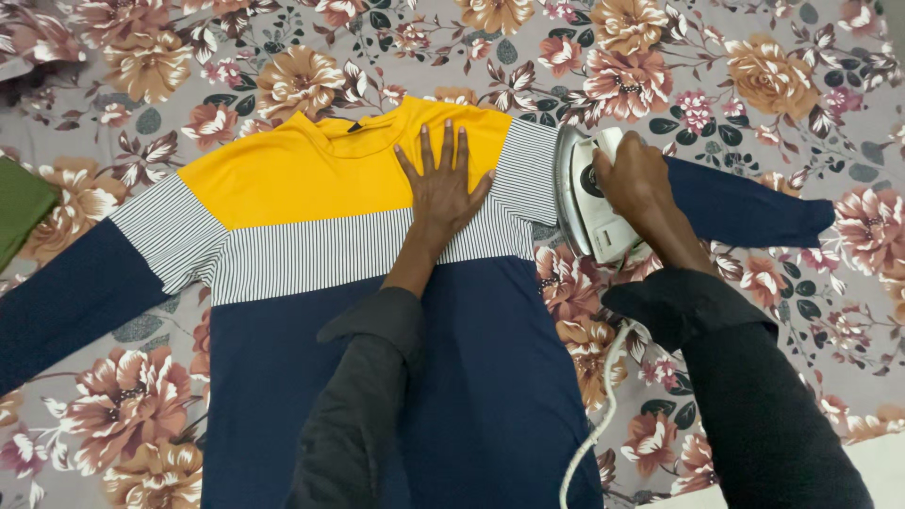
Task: The person irons a long-sleeved color-blocked shirt laid out on a floral bedsheet. They use a white iron to smooth the sleeves, shoulders, and body, occasionally adjusting the shirt and moving other clothes aside. The shirt is flipped over at the end to iron the other side.
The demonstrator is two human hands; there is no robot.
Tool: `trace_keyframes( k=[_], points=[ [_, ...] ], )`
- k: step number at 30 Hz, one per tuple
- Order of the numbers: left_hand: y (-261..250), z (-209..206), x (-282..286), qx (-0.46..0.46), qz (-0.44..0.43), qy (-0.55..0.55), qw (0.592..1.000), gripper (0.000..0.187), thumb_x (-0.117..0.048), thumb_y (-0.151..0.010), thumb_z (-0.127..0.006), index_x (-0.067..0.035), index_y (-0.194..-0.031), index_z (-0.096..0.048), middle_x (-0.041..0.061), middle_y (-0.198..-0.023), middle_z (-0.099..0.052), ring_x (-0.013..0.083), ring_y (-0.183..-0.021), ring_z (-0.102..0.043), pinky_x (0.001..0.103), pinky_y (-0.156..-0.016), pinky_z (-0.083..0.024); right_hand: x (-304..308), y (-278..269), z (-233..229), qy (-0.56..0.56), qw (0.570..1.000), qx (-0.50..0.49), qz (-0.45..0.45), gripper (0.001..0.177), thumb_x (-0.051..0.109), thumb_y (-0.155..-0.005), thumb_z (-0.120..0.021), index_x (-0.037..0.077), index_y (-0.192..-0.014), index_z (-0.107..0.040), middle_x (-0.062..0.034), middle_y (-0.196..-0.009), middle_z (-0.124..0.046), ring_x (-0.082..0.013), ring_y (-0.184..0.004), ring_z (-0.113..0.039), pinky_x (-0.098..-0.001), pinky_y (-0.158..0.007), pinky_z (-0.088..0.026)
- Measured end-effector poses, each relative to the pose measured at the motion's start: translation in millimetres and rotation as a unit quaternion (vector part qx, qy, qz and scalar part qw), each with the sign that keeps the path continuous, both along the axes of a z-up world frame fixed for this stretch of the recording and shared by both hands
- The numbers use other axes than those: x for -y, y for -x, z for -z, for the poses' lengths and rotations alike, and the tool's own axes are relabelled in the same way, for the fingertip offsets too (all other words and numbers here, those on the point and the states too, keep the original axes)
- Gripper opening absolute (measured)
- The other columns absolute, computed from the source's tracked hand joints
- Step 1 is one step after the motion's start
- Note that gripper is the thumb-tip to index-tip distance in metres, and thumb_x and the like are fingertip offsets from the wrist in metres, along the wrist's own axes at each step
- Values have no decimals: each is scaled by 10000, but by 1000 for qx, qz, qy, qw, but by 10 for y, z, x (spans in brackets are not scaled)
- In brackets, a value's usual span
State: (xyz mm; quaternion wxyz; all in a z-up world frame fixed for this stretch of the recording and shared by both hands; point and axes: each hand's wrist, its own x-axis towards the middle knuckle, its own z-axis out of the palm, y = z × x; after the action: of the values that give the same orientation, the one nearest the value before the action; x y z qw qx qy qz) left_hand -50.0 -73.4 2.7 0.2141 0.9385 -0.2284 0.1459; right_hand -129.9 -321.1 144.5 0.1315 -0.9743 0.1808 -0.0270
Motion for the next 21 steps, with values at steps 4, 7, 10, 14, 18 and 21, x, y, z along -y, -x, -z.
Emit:
trace_keyframes(
  k=[4, 7, 10, 14, 18, 21],
  points=[
    [5, 10, 13, 29, 3, 24, 999, 699, -473, -1033, -431, -61, -1594, -375, 140, -1681, -284, 459, -1554, -134, 768, -1152, 65, -154, -152, -110, -27, 999, -14, -11, 526, 346, -1014, -613, -159, -1143, -540, -396, -892, -669, -531, -832, -710, -555, -782, -564],
    [4, -2, -11, 36, 9, 43, 998, 636, -366, -1018, -438, -91, -1590, -403, 129, -1674, -304, 449, -1557, -153, 746, -1173, 54, -287, -285, -53, 3, 997, 16, -72, 521, 345, -1023, -634, -161, -1126, -561, -403, -895, -666, -541, -874, -681, -566, -803, -544],
    [19, -33, -18, 37, 5, 39, 999, 635, -340, -1001, -450, -79, -1579, -419, 121, -1669, -331, 436, -1562, -172, 726, -1195, 46, -480, -435, 91, -3, 994, 30, -103, 512, 341, -1009, -650, -155, -1111, -578, -402, -910, -665, -549, -897, -672, -561, -808, -548],
    [20, -67, -21, 9, -1, 25, 1000, 649, -342, -972, -457, -58, -1555, -430, 120, -1659, -349, 430, -1550, -187, 711, -1193, 41, -565, -593, 183, -13, 994, 26, -103, 472, 348, -998, -654, -110, -1100, -607, -387, -936, -670, -548, -916, -672, -561, -817, -547],
    [27, -88, -32, 15, -4, 33, 999, 646, -342, -980, -455, -58, -1559, -432, 113, -1658, -359, 427, -1554, -203, 705, -1208, 34, -528, -662, 153, -7, 994, 28, -104, 464, 343, -991, -656, -106, -1100, -610, -369, -954, -682, -536, -933, -680, -572, -810, -548],
    [17, -103, -27, 1, 0, 29, 1000, 658, -345, -962, -461, -57, -1554, -433, 122, -1649, -359, 429, -1541, -209, 710, -1195, 32, -540, -588, 136, 0, 994, 32, -106, 480, 336, -982, -664, -114, -1132, -594, -384, -962, -672, -548, -930, -674, -572, -812, -550]
  ],
)
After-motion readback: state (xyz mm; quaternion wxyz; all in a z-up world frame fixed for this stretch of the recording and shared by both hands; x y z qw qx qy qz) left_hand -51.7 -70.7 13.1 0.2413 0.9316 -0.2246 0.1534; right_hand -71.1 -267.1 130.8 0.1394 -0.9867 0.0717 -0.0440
